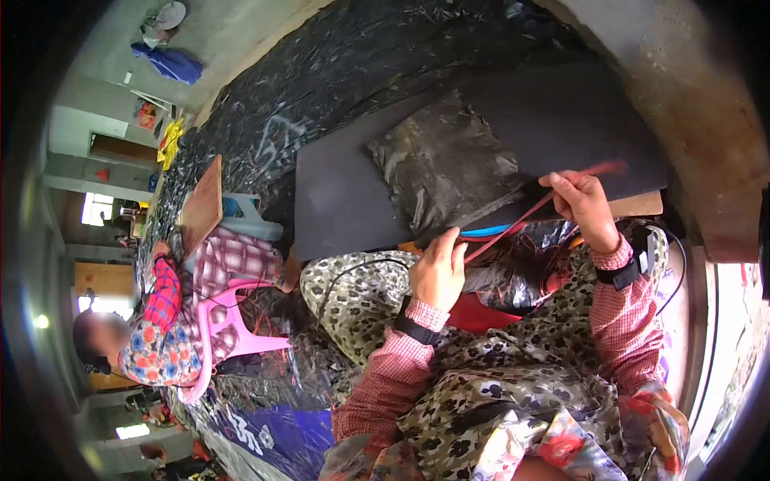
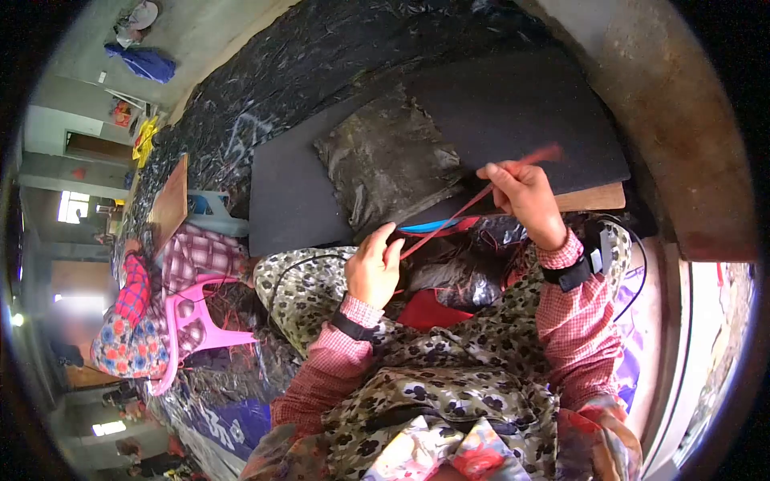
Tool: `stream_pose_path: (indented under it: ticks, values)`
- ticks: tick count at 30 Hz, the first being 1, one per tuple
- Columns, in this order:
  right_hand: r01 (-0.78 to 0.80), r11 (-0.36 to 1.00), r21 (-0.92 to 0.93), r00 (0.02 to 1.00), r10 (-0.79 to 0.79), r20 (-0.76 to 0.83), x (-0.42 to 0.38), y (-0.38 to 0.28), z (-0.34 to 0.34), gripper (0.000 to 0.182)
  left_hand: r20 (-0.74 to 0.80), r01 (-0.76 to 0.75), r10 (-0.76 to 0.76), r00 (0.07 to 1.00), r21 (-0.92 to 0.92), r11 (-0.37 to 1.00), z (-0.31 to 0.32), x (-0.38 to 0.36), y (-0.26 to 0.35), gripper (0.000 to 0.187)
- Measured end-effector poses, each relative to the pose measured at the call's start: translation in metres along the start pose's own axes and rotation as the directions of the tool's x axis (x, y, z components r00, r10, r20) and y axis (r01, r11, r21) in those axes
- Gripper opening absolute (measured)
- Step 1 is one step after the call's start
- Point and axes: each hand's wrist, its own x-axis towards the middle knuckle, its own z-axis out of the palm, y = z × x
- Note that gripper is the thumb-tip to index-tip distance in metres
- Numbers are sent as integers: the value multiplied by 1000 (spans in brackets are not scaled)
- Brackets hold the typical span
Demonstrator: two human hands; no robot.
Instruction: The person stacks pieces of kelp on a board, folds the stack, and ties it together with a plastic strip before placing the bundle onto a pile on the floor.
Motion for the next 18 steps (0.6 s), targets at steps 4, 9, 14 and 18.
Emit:
stream_pose_path:
  ticks: [4, 9, 14, 18]
  values:
    - [19, 995, -101, 1000, -19, 4, -2, -7, 5, 30, -27, -132, 136, 990, 110, 985, -4, 14, 9, 29]
    - [54, 996, -67, 998, -52, 28, 1, 3, 4, 31, 155, -79, 33, 987, 298, 951, 2, 33, 21, 41]
    - [30, 997, -74, 999, -31, -10, 1, 3, 5, 30, 284, -191, 91, 955, 349, 917, 0, 42, 20, 38]
    - [9, 997, -76, 999, -12, -39, 0, 4, 6, 25, 302, -324, 199, 932, 451, 831, 5, 44, 11, 28]
